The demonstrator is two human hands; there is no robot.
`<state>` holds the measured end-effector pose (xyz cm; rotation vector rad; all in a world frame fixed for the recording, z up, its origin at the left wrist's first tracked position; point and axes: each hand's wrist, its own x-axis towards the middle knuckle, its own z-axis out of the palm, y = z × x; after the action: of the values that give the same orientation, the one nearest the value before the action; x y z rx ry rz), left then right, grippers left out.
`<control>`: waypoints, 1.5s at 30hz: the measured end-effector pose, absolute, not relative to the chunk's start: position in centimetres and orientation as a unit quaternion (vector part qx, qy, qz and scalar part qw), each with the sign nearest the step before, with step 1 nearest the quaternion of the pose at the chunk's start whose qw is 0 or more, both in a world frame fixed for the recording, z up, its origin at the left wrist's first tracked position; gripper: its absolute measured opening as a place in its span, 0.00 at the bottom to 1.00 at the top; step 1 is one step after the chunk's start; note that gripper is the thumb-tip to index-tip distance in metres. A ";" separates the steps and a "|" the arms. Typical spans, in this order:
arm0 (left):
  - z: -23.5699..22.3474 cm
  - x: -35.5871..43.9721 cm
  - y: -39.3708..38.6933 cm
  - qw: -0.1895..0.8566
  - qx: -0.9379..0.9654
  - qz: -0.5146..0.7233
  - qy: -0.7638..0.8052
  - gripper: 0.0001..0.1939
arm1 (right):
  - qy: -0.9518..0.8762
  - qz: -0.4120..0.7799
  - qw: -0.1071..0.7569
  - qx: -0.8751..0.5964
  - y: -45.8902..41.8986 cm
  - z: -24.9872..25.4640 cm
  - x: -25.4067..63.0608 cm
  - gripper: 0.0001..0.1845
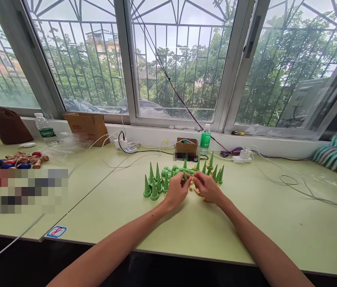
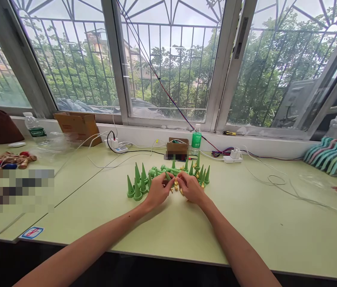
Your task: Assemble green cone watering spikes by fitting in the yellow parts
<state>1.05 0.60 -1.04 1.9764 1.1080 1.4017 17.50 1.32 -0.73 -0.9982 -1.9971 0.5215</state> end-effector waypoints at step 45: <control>-0.3 0.7 -0.1 0.291 0.711 0.512 0.385 0.13 | -0.801 0.185 0.416 -0.389 1.2 -0.5 17.6 0.11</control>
<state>0.73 -0.08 -0.34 1.8950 1.0277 1.3642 17.57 1.19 -0.53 -0.9770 -2.0104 0.4636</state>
